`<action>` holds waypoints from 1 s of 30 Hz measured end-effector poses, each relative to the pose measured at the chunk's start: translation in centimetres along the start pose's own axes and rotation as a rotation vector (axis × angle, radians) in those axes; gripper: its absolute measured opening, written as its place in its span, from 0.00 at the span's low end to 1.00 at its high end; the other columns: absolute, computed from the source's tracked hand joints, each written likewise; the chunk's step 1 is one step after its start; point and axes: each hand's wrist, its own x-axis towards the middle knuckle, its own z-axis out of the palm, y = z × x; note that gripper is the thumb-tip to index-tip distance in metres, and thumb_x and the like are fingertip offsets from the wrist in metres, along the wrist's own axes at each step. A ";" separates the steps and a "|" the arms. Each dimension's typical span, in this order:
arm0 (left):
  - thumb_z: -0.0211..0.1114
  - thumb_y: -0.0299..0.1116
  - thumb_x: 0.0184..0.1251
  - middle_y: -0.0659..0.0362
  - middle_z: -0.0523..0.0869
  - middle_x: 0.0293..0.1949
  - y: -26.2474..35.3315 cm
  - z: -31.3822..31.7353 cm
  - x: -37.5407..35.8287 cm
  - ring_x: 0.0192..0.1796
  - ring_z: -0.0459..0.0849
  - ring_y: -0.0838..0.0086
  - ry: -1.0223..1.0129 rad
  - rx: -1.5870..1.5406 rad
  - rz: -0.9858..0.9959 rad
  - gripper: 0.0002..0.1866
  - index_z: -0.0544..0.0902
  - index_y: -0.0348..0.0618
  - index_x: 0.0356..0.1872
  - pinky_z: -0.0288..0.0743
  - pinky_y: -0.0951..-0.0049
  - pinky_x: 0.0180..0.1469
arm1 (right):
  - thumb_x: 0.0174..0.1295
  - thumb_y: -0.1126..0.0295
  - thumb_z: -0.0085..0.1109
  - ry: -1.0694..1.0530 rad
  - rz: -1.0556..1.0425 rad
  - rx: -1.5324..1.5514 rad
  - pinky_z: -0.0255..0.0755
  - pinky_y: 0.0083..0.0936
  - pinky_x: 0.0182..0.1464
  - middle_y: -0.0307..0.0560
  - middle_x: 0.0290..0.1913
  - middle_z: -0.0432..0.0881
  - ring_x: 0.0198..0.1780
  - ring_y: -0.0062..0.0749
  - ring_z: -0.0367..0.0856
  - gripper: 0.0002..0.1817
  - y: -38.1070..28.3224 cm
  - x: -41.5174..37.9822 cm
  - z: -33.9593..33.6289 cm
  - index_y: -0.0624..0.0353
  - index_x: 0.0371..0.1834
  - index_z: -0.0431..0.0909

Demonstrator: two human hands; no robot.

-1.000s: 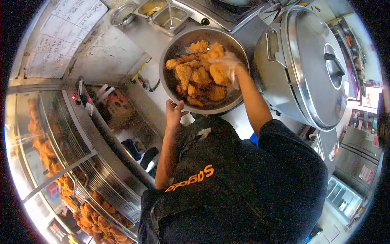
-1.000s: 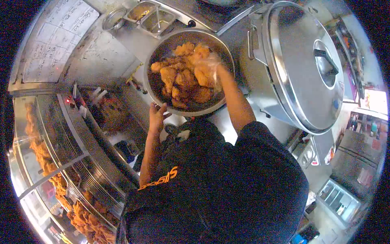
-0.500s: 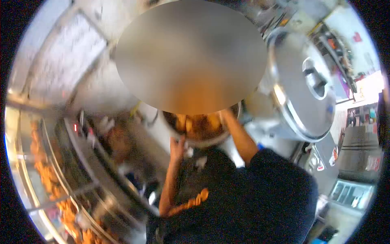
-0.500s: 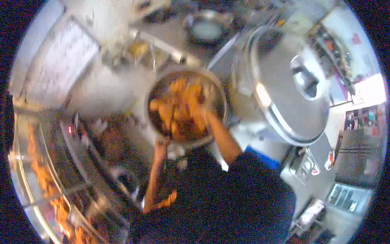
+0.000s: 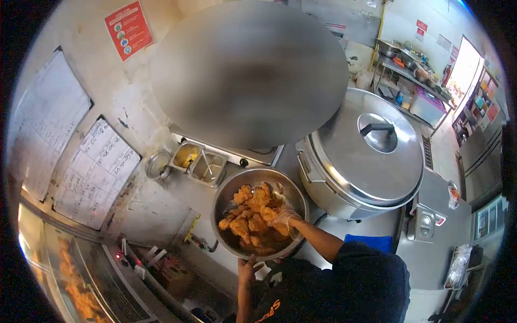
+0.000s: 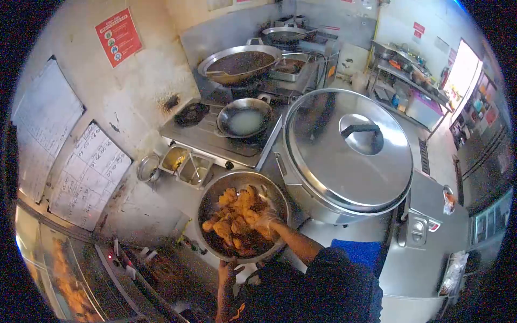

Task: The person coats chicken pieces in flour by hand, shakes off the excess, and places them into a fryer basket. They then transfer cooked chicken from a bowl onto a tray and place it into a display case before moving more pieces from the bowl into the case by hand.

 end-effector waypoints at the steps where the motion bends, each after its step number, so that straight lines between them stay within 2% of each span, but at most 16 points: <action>1: 0.58 0.28 0.59 0.52 0.71 0.48 -0.2 0.0 0.0 0.46 0.77 0.58 0.006 0.018 -0.010 0.24 0.61 0.44 0.56 0.80 0.59 0.39 | 0.47 0.53 0.62 -0.001 -0.016 0.040 0.68 0.36 0.54 0.50 0.44 0.78 0.47 0.37 0.76 0.28 0.1 -0.1 -0.2 0.60 0.47 0.75; 4: 0.58 0.29 0.60 0.49 0.69 0.53 -0.8 -0.9 0.5 0.48 0.75 0.56 0.041 0.066 -0.055 0.25 0.60 0.43 0.57 0.79 0.60 0.40 | 0.48 0.54 0.62 -0.015 -0.138 0.336 0.68 0.36 0.54 0.50 0.44 0.78 0.47 0.36 0.76 0.26 0.0 -0.9 -1.6 0.60 0.47 0.75; 5: 0.59 0.31 0.59 0.49 0.69 0.53 -1.2 -1.4 0.5 0.49 0.75 0.56 0.008 0.068 -0.065 0.26 0.60 0.43 0.57 0.79 0.59 0.40 | 0.48 0.54 0.62 -0.040 -0.184 0.629 0.67 0.36 0.55 0.50 0.44 0.78 0.47 0.36 0.76 0.26 0.1 -1.5 -2.0 0.59 0.47 0.75; 6: 0.61 0.32 0.58 0.49 0.70 0.53 -1.5 -1.5 0.4 0.49 0.75 0.55 -0.023 0.064 -0.072 0.26 0.61 0.42 0.56 0.79 0.59 0.41 | 0.44 0.56 0.66 -0.060 -0.236 1.176 0.64 0.39 0.58 0.49 0.49 0.76 0.52 0.36 0.73 0.27 -0.2 -1.8 -2.3 0.59 0.48 0.75; 7: 0.63 0.36 0.57 0.50 0.72 0.50 -1.7 -1.7 0.3 0.48 0.76 0.58 0.009 0.086 -0.091 0.27 0.63 0.41 0.54 0.78 0.59 0.41 | 0.37 0.60 0.72 -0.239 -0.057 1.272 0.57 0.39 0.62 0.46 0.58 0.68 0.60 0.34 0.65 0.37 0.3 -0.3 -2.7 0.57 0.55 0.69; 8: 0.64 0.41 0.55 0.51 0.75 0.46 -1.8 -2.3 0.2 0.46 0.77 0.62 -0.017 0.135 -0.139 0.26 0.66 0.40 0.50 0.78 0.61 0.42 | 0.37 0.60 0.72 -0.288 -0.065 1.233 0.57 0.39 0.62 0.46 0.58 0.68 0.60 0.34 0.65 0.37 1.1 -0.4 -2.1 0.57 0.55 0.69; 9: 0.63 0.40 0.57 0.54 0.76 0.43 -2.4 -2.6 0.2 0.44 0.78 0.65 -0.052 0.163 -0.104 0.20 0.69 0.40 0.45 0.77 0.64 0.41 | 0.41 0.65 0.69 -0.114 -0.321 0.923 0.60 0.36 0.59 0.45 0.53 0.72 0.55 0.33 0.68 0.33 0.1 -1.7 -2.6 0.57 0.54 0.70; 12: 0.59 0.41 0.61 0.60 0.78 0.38 -2.9 -3.6 -1.8 0.40 0.79 0.73 -0.016 0.107 -0.096 0.14 0.73 0.43 0.41 0.76 0.72 0.39 | 0.41 0.69 0.66 -0.200 -0.109 1.441 0.65 0.31 0.55 0.41 0.51 0.73 0.50 0.30 0.73 0.31 -8.6 -5.8 -5.7 0.56 0.54 0.68; 14: 0.59 0.44 0.60 0.60 0.77 0.36 -3.6 -5.3 -2.8 0.33 0.77 0.78 -0.032 0.180 -0.015 0.18 0.72 0.42 0.44 0.73 0.76 0.31 | 0.42 0.69 0.66 -0.248 -0.265 1.314 0.67 0.30 0.52 0.39 0.47 0.74 0.47 0.29 0.74 0.29 -14.0 -9.6 -7.1 0.57 0.52 0.69; 16: 0.59 0.43 0.60 0.62 0.76 0.32 -3.9 -5.9 -5.6 0.30 0.75 0.81 0.125 0.110 0.044 0.15 0.72 0.43 0.41 0.71 0.78 0.29 | 0.42 0.68 0.65 -0.417 -0.479 1.212 0.67 0.29 0.51 0.39 0.46 0.74 0.46 0.29 0.74 0.29 -19.0 -10.8 -6.2 0.57 0.52 0.68; 23: 0.57 0.45 0.61 0.65 0.75 0.35 -9.6 -11.0 -17.4 0.34 0.74 0.82 0.445 -0.109 0.196 0.15 0.72 0.46 0.39 0.72 0.78 0.34 | 0.43 0.68 0.64 -1.025 -1.075 0.772 0.69 0.27 0.48 0.40 0.44 0.74 0.45 0.27 0.74 0.30 -39.0 -24.2 -2.1 0.60 0.53 0.66; 24: 0.57 0.45 0.61 0.65 0.75 0.35 -11.1 -11.5 -19.0 0.34 0.74 0.82 0.472 -0.119 0.208 0.15 0.72 0.46 0.39 0.72 0.78 0.34 | 0.45 0.68 0.63 -1.270 -1.102 0.761 0.69 0.24 0.46 0.39 0.42 0.74 0.45 0.25 0.73 0.30 -41.9 -28.8 -2.5 0.61 0.54 0.65; 25: 0.57 0.43 0.62 0.65 0.75 0.36 -12.3 -11.8 -20.8 0.36 0.75 0.81 0.530 -0.170 0.201 0.13 0.72 0.46 0.41 0.72 0.77 0.36 | 0.46 0.66 0.62 -1.183 -1.237 0.668 0.69 0.23 0.45 0.38 0.41 0.74 0.43 0.22 0.73 0.30 -44.6 -30.7 -1.7 0.61 0.54 0.64; 27: 0.56 0.40 0.63 0.64 0.75 0.40 -14.3 -12.2 -24.1 0.41 0.76 0.79 0.619 -0.268 0.187 0.12 0.72 0.46 0.42 0.74 0.76 0.39 | 0.49 0.62 0.61 -1.374 -1.312 0.712 0.69 0.18 0.35 0.37 0.38 0.74 0.34 0.21 0.73 0.26 -49.9 -36.6 0.2 0.63 0.50 0.67; 28: 0.56 0.40 0.63 0.64 0.75 0.40 -15.3 -12.3 -25.3 0.41 0.76 0.79 0.637 -0.267 0.195 0.12 0.72 0.46 0.42 0.74 0.76 0.39 | 0.52 0.60 0.59 -1.319 -1.222 0.644 0.69 0.17 0.36 0.38 0.36 0.75 0.33 0.21 0.74 0.23 -52.6 -39.5 0.9 0.63 0.47 0.70; 30: 0.56 0.44 0.62 0.64 0.76 0.38 -17.4 -12.3 -27.5 0.39 0.76 0.79 0.737 -0.330 0.244 0.15 0.72 0.46 0.43 0.73 0.77 0.37 | 0.54 0.60 0.57 -1.593 -1.293 0.508 0.70 0.19 0.41 0.39 0.37 0.77 0.37 0.21 0.75 0.20 -56.8 -45.1 2.6 0.62 0.46 0.71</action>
